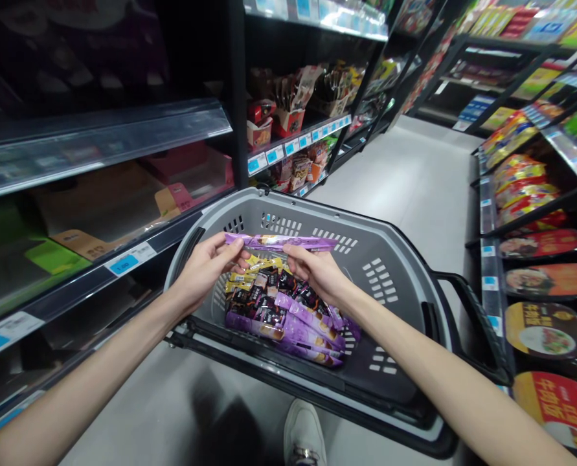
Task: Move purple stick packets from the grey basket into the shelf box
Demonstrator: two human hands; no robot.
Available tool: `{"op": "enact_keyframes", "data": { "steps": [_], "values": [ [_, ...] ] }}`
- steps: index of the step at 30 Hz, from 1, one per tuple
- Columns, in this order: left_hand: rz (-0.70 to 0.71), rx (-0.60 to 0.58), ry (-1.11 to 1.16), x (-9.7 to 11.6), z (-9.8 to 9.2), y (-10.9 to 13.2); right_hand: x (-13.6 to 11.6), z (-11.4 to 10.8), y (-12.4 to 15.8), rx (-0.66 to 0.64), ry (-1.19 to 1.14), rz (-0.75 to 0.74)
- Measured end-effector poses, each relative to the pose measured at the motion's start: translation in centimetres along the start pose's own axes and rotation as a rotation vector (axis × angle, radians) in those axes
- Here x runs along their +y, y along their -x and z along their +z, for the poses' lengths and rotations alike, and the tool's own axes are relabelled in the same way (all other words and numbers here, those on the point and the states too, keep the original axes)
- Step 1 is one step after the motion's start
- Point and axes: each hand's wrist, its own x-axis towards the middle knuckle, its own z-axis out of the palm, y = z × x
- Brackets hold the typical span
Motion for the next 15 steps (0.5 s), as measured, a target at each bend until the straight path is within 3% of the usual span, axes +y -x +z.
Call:
{"op": "enact_keyframes", "data": {
  "steps": [15],
  "values": [
    [-0.035,0.020,0.016,0.07,0.03,0.21,0.08,-0.29,0.08,0.018,-0.043,0.032]
  ]
}}
